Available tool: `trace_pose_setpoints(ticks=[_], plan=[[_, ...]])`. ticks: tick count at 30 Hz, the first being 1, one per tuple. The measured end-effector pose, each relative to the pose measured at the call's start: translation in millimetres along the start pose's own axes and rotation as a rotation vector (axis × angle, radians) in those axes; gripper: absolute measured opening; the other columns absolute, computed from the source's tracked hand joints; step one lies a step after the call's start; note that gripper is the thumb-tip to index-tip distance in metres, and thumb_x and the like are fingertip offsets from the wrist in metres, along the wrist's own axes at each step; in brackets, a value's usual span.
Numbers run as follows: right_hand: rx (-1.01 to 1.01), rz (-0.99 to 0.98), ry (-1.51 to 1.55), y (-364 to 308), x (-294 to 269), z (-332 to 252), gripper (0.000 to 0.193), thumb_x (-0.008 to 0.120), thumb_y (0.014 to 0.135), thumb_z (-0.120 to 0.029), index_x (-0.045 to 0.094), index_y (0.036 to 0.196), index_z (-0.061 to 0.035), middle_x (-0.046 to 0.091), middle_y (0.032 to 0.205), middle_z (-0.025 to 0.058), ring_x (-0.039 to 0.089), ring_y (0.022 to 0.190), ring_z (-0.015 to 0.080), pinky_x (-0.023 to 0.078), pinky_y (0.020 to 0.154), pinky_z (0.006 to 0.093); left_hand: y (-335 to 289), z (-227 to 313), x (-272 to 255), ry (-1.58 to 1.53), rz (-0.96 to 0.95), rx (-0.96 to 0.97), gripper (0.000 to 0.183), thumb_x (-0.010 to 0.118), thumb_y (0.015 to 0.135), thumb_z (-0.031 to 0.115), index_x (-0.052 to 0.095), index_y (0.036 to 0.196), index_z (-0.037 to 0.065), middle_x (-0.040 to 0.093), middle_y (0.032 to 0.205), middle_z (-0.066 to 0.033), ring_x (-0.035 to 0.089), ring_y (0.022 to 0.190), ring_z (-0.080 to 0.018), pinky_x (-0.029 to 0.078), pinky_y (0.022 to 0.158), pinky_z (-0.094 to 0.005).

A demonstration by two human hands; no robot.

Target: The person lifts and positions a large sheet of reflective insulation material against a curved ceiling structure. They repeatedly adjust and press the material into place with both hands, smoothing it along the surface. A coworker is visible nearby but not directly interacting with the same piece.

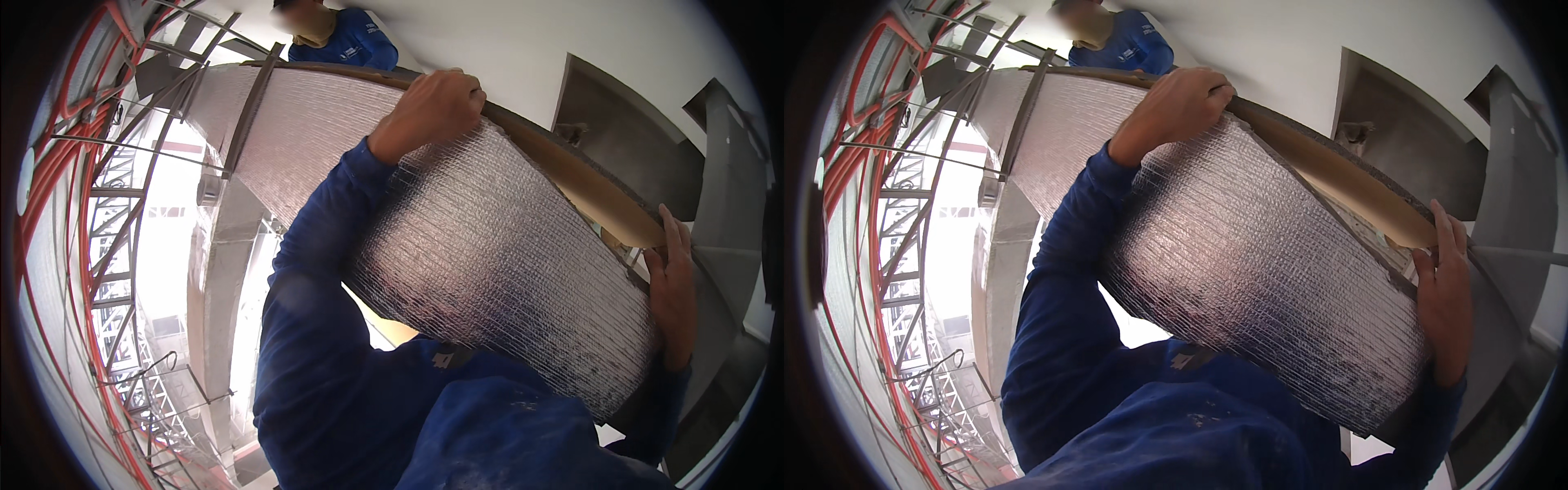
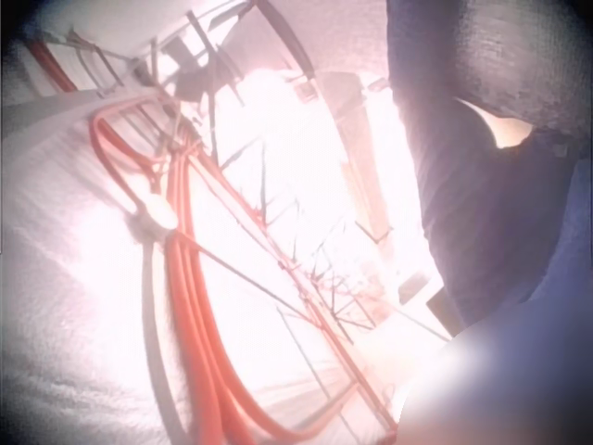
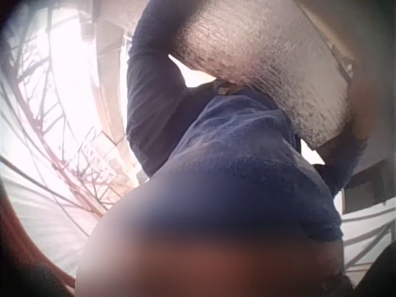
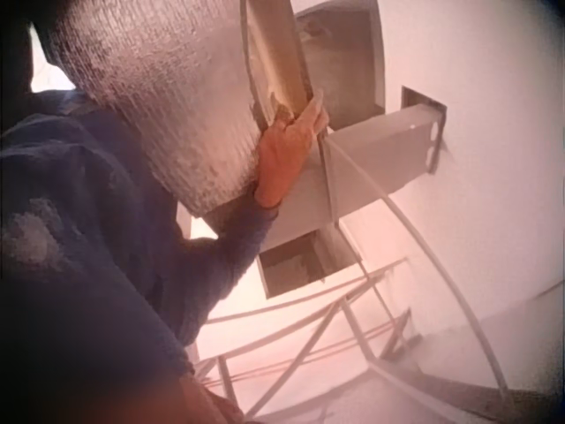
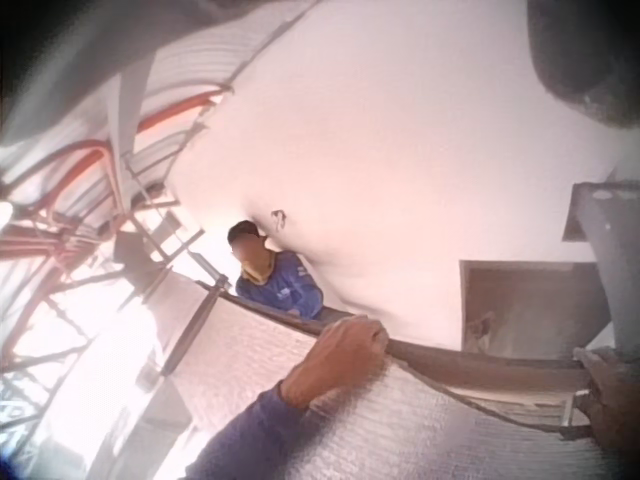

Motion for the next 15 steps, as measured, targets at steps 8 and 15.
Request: trace_pose_setpoints(ticks=[8, 15], plan=[[-0.080, 0.185, -0.053, -4, -9, -13, 0.028, 0.057, 0.100, -0.004, 0.062, 0.128, 0.0015, 0.067, 0.119, 0.0231, 0.068, 0.108, 0.0430, 0.052, 0.094, 0.0506, -6, -12, -10, 0.063, 0.109, 0.198, 0.025, 0.060, 0.101, 0.015, 0.079, 0.109, 0.000, 0.076, 0.102, -0.0194, 0.073, 0.092, -0.0379, 0.056, 0.088, -0.0443], [-0.039, 0.195, 0.033, -10, -13, -13, 0.026, 0.060, 0.098, 0.001, 0.064, 0.124, -0.0001, 0.069, 0.117, 0.0209, 0.069, 0.107, 0.0416, 0.053, 0.093, 0.0463, -15, -18, -19, -0.042, 0.158, 0.215, 0.020, 0.068, 0.096, 0.007, 0.079, 0.112, 0.002, 0.077, 0.105, -0.0151, 0.073, 0.094, -0.0334, 0.056, 0.089, -0.0435]])
Point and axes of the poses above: each hand's wrist, its own y-axis towards the middle knuckle, its own x-axis out of the palm, z = x × y, the point moved 3 cm from there along y, towards the middle knuckle
